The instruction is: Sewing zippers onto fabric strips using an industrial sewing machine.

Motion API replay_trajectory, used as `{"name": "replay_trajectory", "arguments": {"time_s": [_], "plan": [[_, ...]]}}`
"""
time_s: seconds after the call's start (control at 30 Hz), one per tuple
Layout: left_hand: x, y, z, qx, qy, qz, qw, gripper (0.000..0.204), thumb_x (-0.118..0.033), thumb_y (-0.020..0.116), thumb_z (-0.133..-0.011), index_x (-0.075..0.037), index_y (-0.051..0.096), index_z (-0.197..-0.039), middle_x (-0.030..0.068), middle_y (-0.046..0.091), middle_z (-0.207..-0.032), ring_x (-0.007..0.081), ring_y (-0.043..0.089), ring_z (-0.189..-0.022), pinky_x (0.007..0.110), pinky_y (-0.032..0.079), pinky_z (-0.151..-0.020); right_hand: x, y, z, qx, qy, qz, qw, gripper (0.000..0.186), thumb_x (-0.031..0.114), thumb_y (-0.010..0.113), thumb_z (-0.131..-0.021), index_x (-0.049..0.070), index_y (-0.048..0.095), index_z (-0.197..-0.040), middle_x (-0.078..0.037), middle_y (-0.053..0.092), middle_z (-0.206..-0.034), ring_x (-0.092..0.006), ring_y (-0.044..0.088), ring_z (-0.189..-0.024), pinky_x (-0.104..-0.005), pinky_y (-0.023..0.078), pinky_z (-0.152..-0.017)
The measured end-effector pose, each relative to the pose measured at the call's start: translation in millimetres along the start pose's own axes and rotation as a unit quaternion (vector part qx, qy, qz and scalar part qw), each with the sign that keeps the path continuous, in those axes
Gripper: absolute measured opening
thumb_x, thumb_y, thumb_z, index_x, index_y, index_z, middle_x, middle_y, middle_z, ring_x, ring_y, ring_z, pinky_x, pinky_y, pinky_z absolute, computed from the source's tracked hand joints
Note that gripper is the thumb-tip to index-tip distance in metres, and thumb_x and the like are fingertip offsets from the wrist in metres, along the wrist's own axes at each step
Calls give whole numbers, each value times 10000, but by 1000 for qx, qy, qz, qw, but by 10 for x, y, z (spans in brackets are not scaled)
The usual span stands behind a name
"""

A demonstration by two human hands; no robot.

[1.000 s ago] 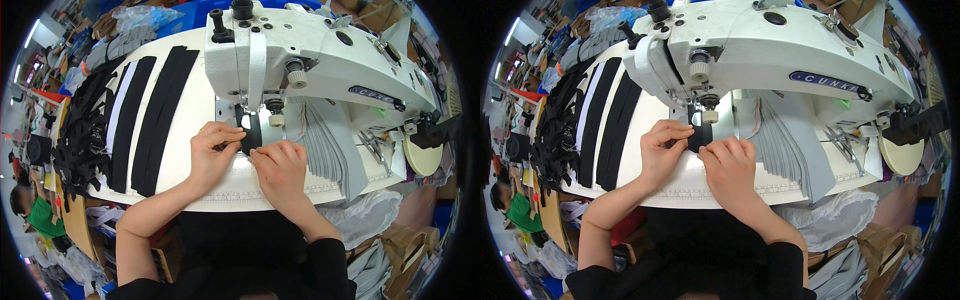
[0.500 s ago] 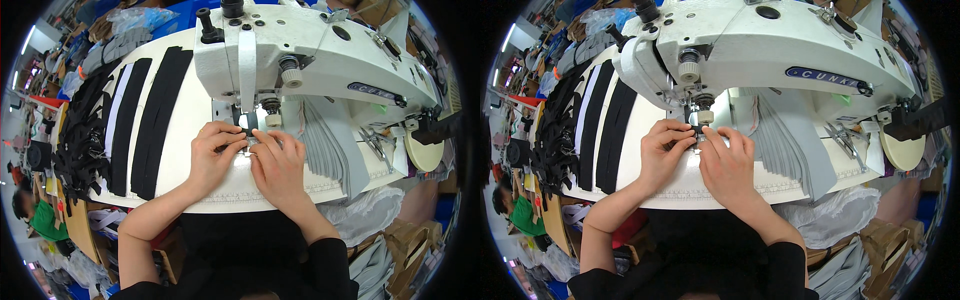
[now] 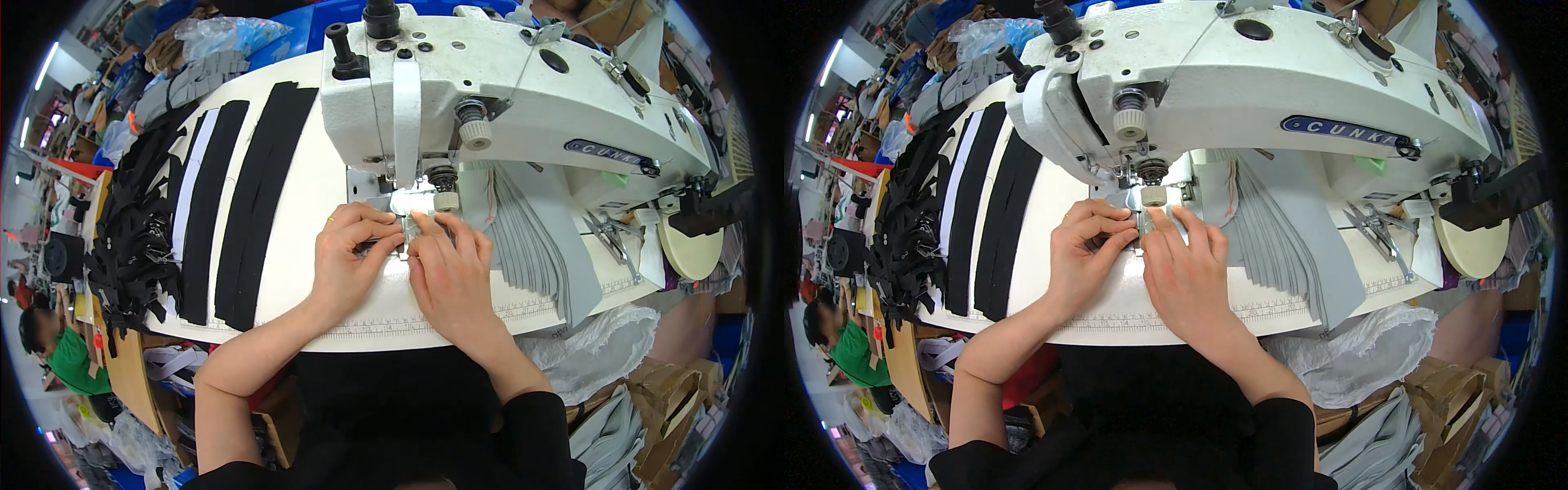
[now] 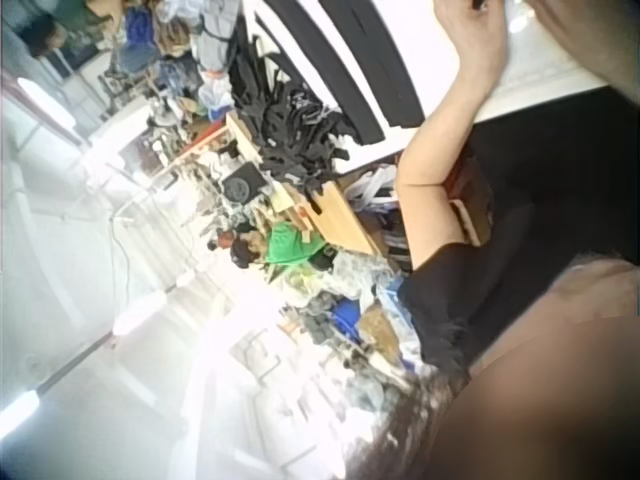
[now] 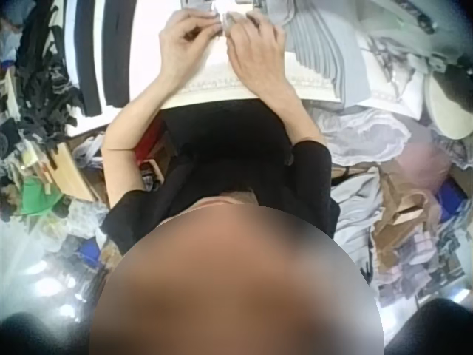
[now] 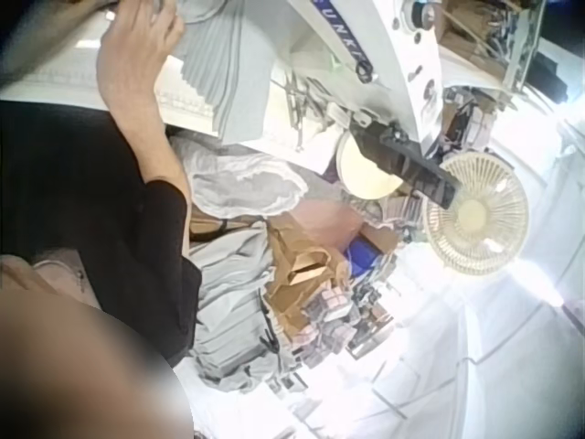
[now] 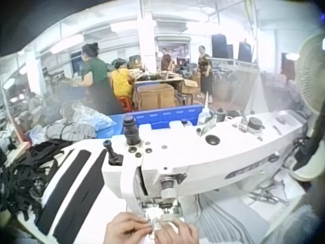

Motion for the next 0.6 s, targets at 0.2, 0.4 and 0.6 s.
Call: {"name": "replay_trajectory", "arguments": {"time_s": [0.2,0.4,0.6], "plan": [[24,28,7,16,-31,-6,999,103,5,815,-835,-11,801,-936,90,725,-1057,220,658,-1052,330,538,-897,-29,-212,93,-69,73,9,995,204,142,697,-901,80,667,-1093,-80,644,-1263,-297,553,-1237,-473,369,-1038],[57,-11,-5,-14,5,-14,1000,78,-27,818,-818,-26,785,-889,85,729,-1010,256,642,-1001,360,538,-822,-457,-652,157,-244,157,195,937,263,143,688,-905,61,666,-1154,-95,645,-1161,-332,580,-1105,-495,426,-958],[19,13,14,8,-21,21,1000,70,-43,806,-833,-28,779,-896,78,708,-1009,268,644,-1003,366,531,-852,-690,-843,253,-161,222,181,945,148,124,709,-861,31,692,-975,-84,664,-993,-308,599,-953,-432,447,-870]]}}
Point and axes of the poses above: each hand's wrist, its own z-axis away from the middle knuckle, its own y-axis out of the palm, x = y × z, the point moved 2 cm from there along -z, towards the middle knuckle
